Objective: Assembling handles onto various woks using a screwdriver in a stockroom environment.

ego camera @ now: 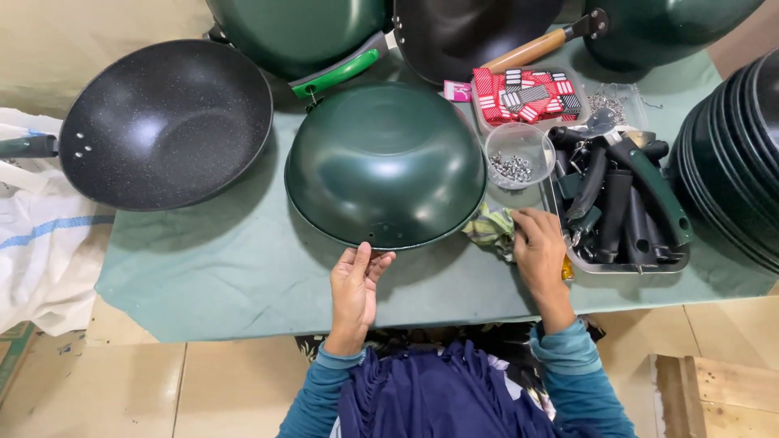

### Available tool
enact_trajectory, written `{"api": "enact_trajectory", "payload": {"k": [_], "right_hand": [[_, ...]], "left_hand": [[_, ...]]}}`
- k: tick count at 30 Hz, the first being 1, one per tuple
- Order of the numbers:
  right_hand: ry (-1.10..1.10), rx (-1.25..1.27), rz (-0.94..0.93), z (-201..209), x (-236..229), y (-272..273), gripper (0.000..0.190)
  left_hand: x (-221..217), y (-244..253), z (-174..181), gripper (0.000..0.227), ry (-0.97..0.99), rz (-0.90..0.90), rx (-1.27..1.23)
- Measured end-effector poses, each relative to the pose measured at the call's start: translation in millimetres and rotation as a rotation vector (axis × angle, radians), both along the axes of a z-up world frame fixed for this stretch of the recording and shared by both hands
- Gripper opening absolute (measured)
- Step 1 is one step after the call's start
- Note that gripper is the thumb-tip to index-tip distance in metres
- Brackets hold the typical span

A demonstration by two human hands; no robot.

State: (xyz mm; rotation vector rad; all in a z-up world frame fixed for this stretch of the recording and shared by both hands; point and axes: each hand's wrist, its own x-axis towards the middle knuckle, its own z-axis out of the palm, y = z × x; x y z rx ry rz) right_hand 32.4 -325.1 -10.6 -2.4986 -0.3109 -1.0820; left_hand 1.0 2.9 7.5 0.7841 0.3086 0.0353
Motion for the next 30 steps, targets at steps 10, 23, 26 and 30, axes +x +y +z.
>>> {"api": "enact_trajectory", "payload": {"k": [10, 23, 26, 30], "right_hand": [[0.229, -0.302, -0.059, 0, -20, 0, 0.056], [0.536, 0.346, -0.025, -8, -37, 62, 0.029], [0.362, 0.056, -0.049, -2, -41, 65, 0.023], [0.557, -0.235, -0.050, 35, -61, 66, 0.078]], "left_hand": [[0, -1, 0, 0.020, 0.004, -0.002, 0.009], [1, 0, -4, 0.019, 0.000, -0.002, -0.001], [3, 0, -8, 0.020, -0.006, -0.002, -0.004], [1, -1, -10, 0.020, 0.010, -0.012, 0.006]]}}
